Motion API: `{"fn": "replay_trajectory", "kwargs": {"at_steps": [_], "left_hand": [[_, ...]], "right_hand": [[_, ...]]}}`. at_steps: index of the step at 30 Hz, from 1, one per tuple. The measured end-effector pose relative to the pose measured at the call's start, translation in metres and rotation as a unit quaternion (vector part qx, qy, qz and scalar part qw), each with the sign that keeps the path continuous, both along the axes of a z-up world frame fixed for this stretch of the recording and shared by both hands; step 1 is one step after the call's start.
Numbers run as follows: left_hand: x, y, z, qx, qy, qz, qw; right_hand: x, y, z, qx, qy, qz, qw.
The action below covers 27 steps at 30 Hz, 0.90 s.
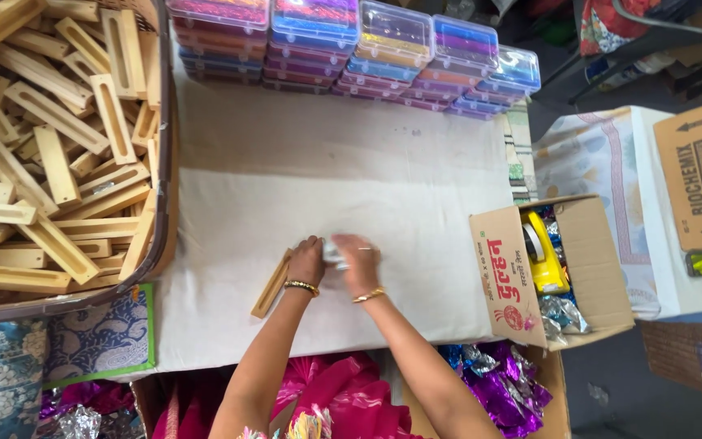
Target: Packing various items including colorful tubes and wooden pieces into boxes.
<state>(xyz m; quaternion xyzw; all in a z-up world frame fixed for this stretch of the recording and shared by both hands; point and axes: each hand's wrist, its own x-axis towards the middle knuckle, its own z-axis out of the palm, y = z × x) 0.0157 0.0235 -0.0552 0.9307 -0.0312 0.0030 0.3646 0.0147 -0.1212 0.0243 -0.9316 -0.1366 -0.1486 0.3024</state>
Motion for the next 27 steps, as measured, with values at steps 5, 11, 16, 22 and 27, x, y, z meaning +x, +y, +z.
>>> {"fn": "replay_trajectory", "kwargs": {"at_steps": [5, 11, 16, 22, 27], "left_hand": [[0.001, 0.002, -0.010, -0.043, -0.057, 0.052, 0.996], [-0.008, 0.002, 0.027, -0.066, -0.041, 0.031, 0.997], [-0.008, -0.001, 0.045, -0.049, -0.044, 0.038, 0.997], [0.006, -0.027, 0.055, -0.069, -0.055, 0.063, 0.994], [0.013, -0.047, 0.053, -0.130, -0.082, 0.045, 0.987]], "right_hand": [[-0.006, 0.001, -0.038, -0.176, 0.060, 0.111, 0.976], [0.011, -0.090, -0.035, -0.258, 0.069, 0.041, 0.963], [0.024, -0.113, -0.045, -0.216, 0.169, 0.012, 0.962], [0.034, -0.074, 0.024, 0.113, 0.191, -0.025, 0.975], [0.035, -0.018, 0.057, 0.087, 0.024, 0.016, 0.996]]}}
